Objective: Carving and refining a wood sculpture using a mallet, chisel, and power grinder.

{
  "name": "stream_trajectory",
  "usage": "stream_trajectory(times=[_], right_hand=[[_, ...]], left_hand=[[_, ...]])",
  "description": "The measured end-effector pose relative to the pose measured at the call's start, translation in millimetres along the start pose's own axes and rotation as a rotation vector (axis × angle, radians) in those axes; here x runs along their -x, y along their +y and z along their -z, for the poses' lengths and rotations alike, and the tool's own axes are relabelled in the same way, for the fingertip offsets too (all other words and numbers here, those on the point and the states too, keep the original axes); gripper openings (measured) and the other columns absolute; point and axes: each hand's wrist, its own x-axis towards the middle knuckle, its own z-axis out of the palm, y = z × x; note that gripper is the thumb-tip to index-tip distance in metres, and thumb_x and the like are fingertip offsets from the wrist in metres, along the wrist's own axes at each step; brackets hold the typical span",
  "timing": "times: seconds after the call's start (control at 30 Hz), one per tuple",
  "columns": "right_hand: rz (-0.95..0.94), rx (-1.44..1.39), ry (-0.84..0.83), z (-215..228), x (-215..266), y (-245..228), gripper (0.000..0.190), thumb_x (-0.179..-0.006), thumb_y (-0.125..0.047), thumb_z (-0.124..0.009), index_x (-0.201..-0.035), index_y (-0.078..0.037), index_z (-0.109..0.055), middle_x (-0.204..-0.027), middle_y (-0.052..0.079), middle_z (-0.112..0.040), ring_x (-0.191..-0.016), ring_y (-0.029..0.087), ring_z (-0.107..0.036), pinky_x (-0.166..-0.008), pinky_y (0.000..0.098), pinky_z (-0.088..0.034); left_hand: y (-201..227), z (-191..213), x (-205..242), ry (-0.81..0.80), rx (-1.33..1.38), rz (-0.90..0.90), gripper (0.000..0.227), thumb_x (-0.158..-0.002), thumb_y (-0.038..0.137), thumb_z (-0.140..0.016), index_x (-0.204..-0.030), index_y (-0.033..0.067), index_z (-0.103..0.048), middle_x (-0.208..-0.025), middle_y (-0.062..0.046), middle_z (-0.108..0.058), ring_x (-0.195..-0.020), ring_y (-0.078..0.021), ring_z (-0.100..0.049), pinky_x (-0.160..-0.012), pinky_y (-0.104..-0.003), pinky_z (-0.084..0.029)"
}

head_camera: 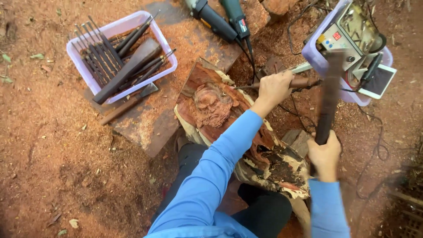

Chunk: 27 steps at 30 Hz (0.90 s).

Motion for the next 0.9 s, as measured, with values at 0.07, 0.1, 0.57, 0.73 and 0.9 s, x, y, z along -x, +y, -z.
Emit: stream_trajectory(times=[0.07,0.1,0.57,0.73,0.9], right_hand=[[0.085,-0.317,0.049,-25,39,-15,0.015,-0.081,-0.006,-0.07,-0.093,-0.015,-0.068,-0.067,0.011,-0.06,-0.063,0.026,-0.063,-0.06,0.0365,-0.048],[0.188,-0.643,0.098,-39,56,-27,0.016,-0.082,0.004,-0.069,-0.081,-0.011,-0.063,-0.048,0.01,-0.053,-0.044,0.019,-0.057,-0.049,0.0265,-0.043],[0.022,-0.399,-0.077,-57,122,32,0.029,-0.075,0.002,-0.072,-0.103,-0.003,-0.071,-0.091,0.02,-0.074,-0.088,0.032,-0.072,-0.079,0.0468,-0.054],[0.113,-0.687,0.032,-68,150,67,0.021,-0.087,0.0,-0.075,-0.103,-0.002,-0.061,-0.077,0.007,-0.063,-0.052,0.014,-0.055,-0.05,0.0269,-0.045],[-0.002,-1.083,-0.105,-59,155,88,0.028,-0.085,0.007,-0.069,-0.104,-0.002,-0.05,-0.117,0.022,-0.064,-0.074,0.029,-0.069,-0.074,0.0367,-0.058]], left_hand=[[4,6,7,0.001,-0.02,-0.017,0.017,-0.08,0.035,-0.063,-0.079,0.0218,-0.053,-0.063,0.001,-0.063,-0.062,-0.0265,-0.072,-0.06,-0.044,-0.058],[3,11,6,0.019,-0.051,-0.035,0.017,-0.079,0.036,-0.061,-0.078,0.0215,-0.052,-0.062,0.001,-0.062,-0.061,-0.0261,-0.072,-0.059,-0.044,-0.057],[-26,34,45,-0.208,-0.111,-0.307,0.024,-0.062,0.034,-0.07,-0.078,0.021,-0.059,-0.065,0.0,-0.068,-0.068,-0.0255,-0.073,-0.063,-0.043,-0.055],[26,115,50,0.11,0.071,-0.568,0.02,-0.091,0.034,-0.074,-0.09,0.0203,-0.059,-0.077,0.005,-0.063,-0.07,-0.0094,-0.056,-0.067,-0.025,-0.044],[30,100,75,-0.001,0.044,-0.39,0.023,-0.091,0.026,-0.071,-0.097,0.0182,-0.051,-0.093,-0.003,-0.044,-0.084,-0.0194,-0.043,-0.079,-0.035,-0.036]])
